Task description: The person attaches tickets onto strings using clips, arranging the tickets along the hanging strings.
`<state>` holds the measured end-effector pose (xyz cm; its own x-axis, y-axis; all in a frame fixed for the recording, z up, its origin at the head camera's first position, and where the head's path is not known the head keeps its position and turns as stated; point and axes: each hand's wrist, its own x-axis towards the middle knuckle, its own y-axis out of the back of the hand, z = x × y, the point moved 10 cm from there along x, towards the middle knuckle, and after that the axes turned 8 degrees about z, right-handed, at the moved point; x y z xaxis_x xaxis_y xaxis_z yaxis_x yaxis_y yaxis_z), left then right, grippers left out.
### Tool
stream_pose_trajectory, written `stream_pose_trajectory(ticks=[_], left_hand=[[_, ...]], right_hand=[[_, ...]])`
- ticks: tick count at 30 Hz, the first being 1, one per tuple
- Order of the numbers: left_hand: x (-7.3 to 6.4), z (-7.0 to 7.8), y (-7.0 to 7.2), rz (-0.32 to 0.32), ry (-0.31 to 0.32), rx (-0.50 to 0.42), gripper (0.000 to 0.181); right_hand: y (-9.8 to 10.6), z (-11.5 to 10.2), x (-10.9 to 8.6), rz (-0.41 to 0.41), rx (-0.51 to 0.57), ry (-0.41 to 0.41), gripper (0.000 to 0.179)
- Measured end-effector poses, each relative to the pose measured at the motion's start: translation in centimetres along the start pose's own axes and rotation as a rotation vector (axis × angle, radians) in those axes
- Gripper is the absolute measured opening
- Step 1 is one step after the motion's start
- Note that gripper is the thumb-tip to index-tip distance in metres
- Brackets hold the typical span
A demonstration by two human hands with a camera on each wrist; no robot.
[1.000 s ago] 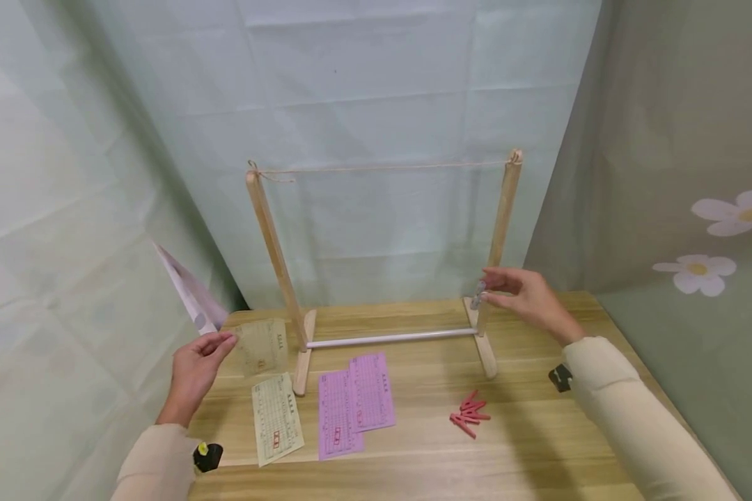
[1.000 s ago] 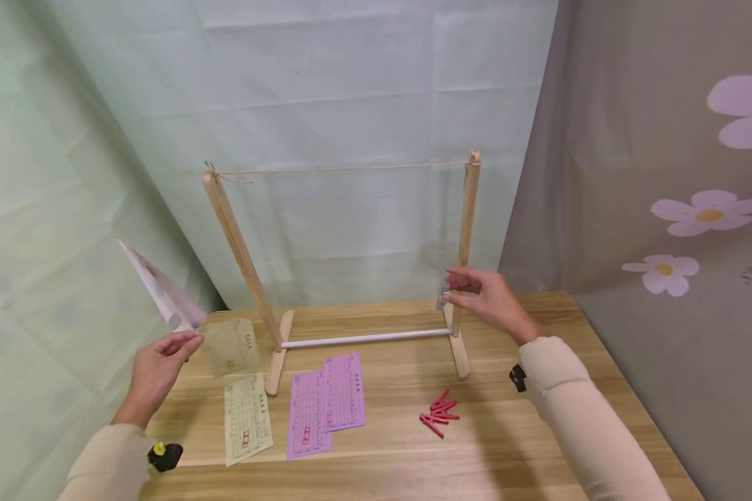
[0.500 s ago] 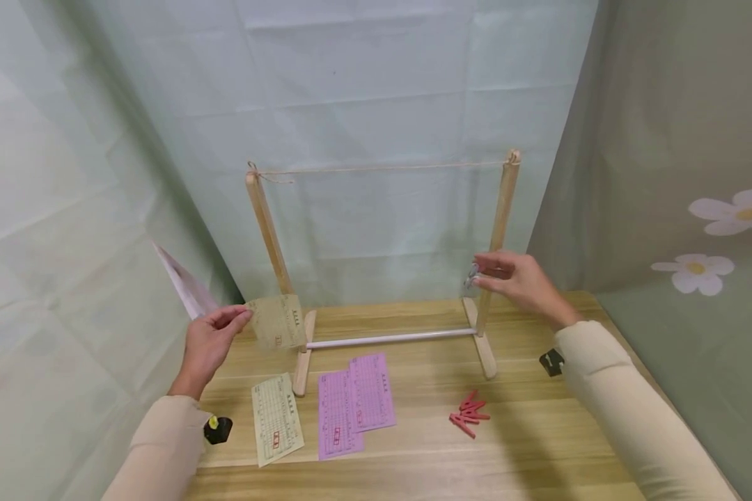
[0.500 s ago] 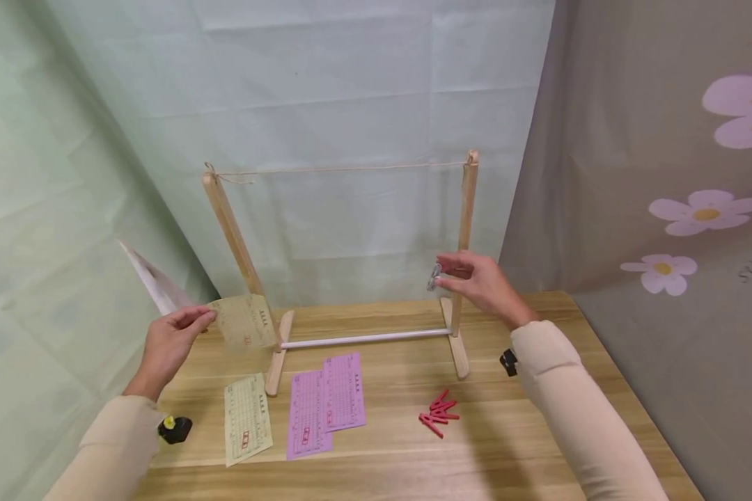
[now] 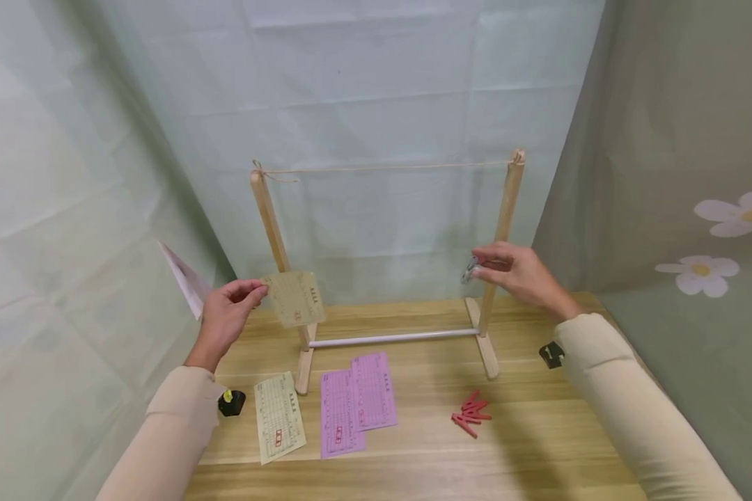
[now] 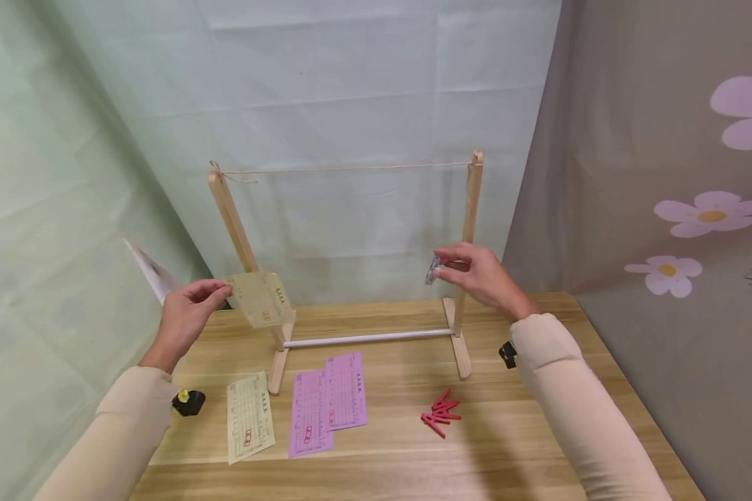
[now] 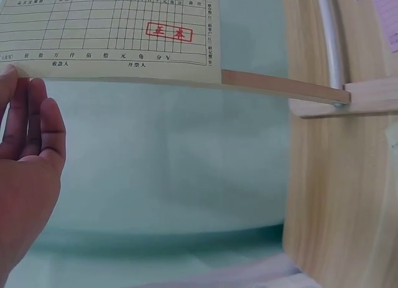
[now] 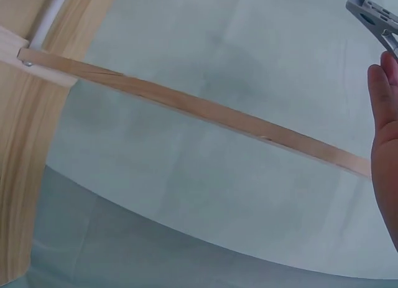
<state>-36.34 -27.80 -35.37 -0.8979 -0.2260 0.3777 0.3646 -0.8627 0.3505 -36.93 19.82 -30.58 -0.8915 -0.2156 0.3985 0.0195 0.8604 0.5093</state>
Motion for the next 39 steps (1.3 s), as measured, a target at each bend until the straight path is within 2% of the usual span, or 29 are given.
stream_pose_trajectory(ticks=[7, 15, 23, 31, 39], left_hand=[[0.9, 1.5, -0.3, -0.017, 0.004, 0.043, 0.035], [1.8, 2.9, 0.0, 0.008, 0.001, 0.036, 0.035], [2.8, 4.6, 0.0, -0.001, -0.051, 0.036, 0.033], [3.6, 6.1, -0.6, -0.038, -0.022, 0.003, 0.035], [4.6, 8.3, -0.7, -0.043, -0.096, -0.027, 0.030]], right_hand=[[0.2, -1.0, 0.7, 0.031, -0.028, 0.027, 0.036], [0.2, -2.6, 1.8, 0.030, -0.012, 0.047, 0.042], [0.1, -4.9, 3.4, 0.039, 0.025, 0.062, 0.047], [-0.4, -7.6, 5.0, 0.027, 0.013, 0.094, 0.045], [-1.4, -9.6, 6.6, 0.020, -0.028, 0.079, 0.046]])
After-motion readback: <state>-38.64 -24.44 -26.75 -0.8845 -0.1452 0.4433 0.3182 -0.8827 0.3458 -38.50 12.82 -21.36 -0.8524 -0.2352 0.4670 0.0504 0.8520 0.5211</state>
